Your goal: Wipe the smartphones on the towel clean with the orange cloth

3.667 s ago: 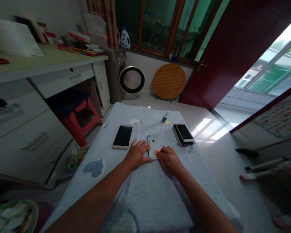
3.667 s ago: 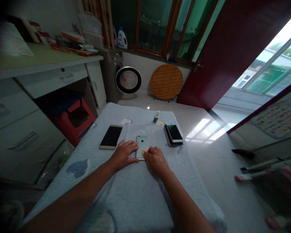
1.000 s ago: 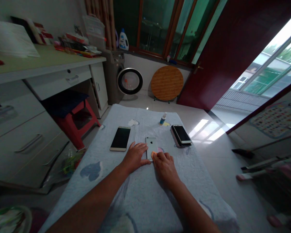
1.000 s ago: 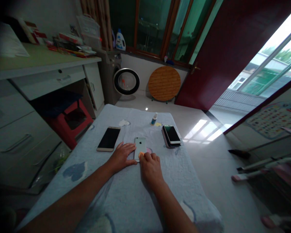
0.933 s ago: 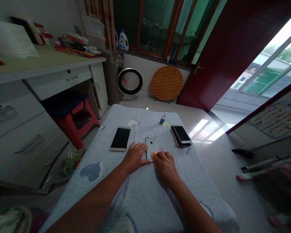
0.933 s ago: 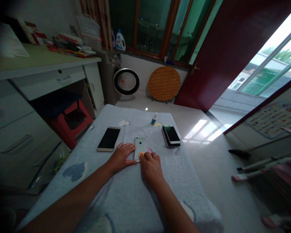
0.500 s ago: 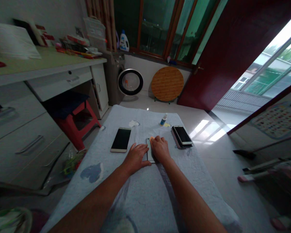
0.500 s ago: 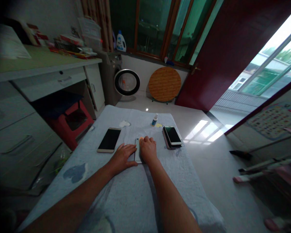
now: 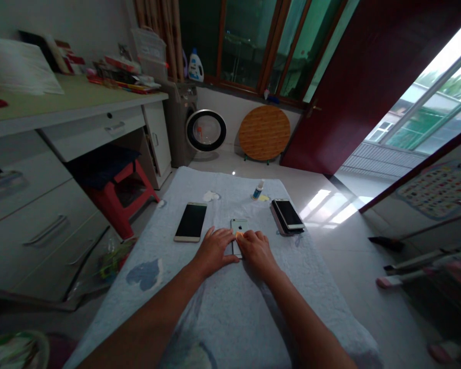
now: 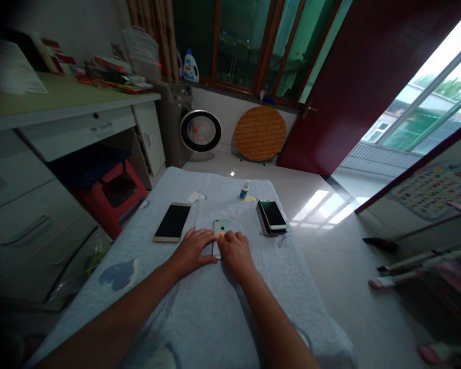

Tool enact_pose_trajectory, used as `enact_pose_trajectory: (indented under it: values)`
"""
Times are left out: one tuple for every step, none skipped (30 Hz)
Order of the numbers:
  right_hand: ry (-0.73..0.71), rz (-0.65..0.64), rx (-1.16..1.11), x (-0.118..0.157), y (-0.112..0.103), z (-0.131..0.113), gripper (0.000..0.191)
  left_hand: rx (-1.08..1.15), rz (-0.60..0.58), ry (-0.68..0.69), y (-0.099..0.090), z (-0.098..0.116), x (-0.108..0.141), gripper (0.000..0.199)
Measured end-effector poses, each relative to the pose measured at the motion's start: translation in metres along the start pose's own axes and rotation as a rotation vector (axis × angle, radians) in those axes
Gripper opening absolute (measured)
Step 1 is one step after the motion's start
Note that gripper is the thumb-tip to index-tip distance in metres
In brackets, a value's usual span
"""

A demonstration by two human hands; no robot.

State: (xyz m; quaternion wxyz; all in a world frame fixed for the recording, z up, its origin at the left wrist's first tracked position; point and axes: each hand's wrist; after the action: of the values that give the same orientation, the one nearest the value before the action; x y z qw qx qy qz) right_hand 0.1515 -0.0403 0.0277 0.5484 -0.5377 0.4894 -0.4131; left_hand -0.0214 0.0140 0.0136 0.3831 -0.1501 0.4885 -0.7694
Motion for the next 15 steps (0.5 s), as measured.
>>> enact_pose_trajectory:
  values:
    - [-0.005,0.005,-0.011,0.006,0.0,0.0,0.028,-0.007,-0.002,-0.011,0.0,0.0,0.0,0.059]
    - [-0.006,0.01,-0.022,0.012,0.0,0.001,0.028,-0.011,-0.003,-0.019,0.0,0.0,0.0,0.059]
    - [-0.002,0.017,-0.031,0.017,0.0,0.001,0.027,-0.013,-0.004,-0.023,0.0,0.001,0.0,0.059]
    - [0.005,0.025,-0.037,0.02,0.0,0.001,0.027,-0.013,-0.005,-0.024,0.001,0.001,0.0,0.06]
    - [0.013,0.031,-0.041,0.022,-0.001,0.001,0.026,-0.013,-0.005,-0.022,0.001,0.0,-0.001,0.06]
    - [0.02,0.036,-0.041,0.023,-0.001,0.001,0.025,-0.012,-0.006,-0.018,0.001,0.0,-0.001,0.061]
    - [0.027,0.037,-0.038,0.022,-0.002,0.001,0.024,-0.012,-0.005,-0.015,0.001,0.0,-0.001,0.061]
    - [0.032,0.034,-0.033,0.02,-0.002,0.002,0.024,-0.012,-0.004,-0.015,0.002,0.0,-0.001,0.06]
    - [0.036,0.03,-0.027,0.016,-0.003,0.003,0.023,-0.012,-0.003,-0.015,0.002,0.0,-0.001,0.059]
    - [0.042,0.025,-0.021,0.012,-0.003,0.004,0.023,-0.011,-0.002,-0.016,0.002,0.0,-0.001,0.058]
    - [0.053,0.022,-0.013,0.006,-0.004,0.005,0.023,-0.011,-0.001,-0.017,0.002,0.0,-0.001,0.057]
    - [0.07,0.021,-0.007,0.001,-0.004,0.007,0.024,-0.011,-0.001,-0.017,0.002,0.0,-0.001,0.056]
    - [0.093,0.023,-0.005,-0.004,-0.004,0.01,0.025,-0.011,-0.001,-0.015,0.002,0.0,0.0,0.056]
    - [0.12,0.029,-0.006,-0.009,-0.003,0.012,0.026,-0.011,0.0,-0.012,0.003,0.0,0.0,0.056]
    - [0.147,0.037,-0.01,-0.012,-0.002,0.015,0.027,-0.012,0.002,-0.009,0.003,-0.001,0.0,0.056]
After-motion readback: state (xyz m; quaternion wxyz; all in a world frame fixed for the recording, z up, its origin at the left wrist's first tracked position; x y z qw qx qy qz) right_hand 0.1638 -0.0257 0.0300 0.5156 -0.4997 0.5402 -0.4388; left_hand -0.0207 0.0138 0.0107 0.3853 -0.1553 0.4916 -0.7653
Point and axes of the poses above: each hand's wrist, its own x-axis away from the middle knuckle, its own y-axis out of the palm, z = x × y, and after that the axes turned 1 degree about -y, right-handed
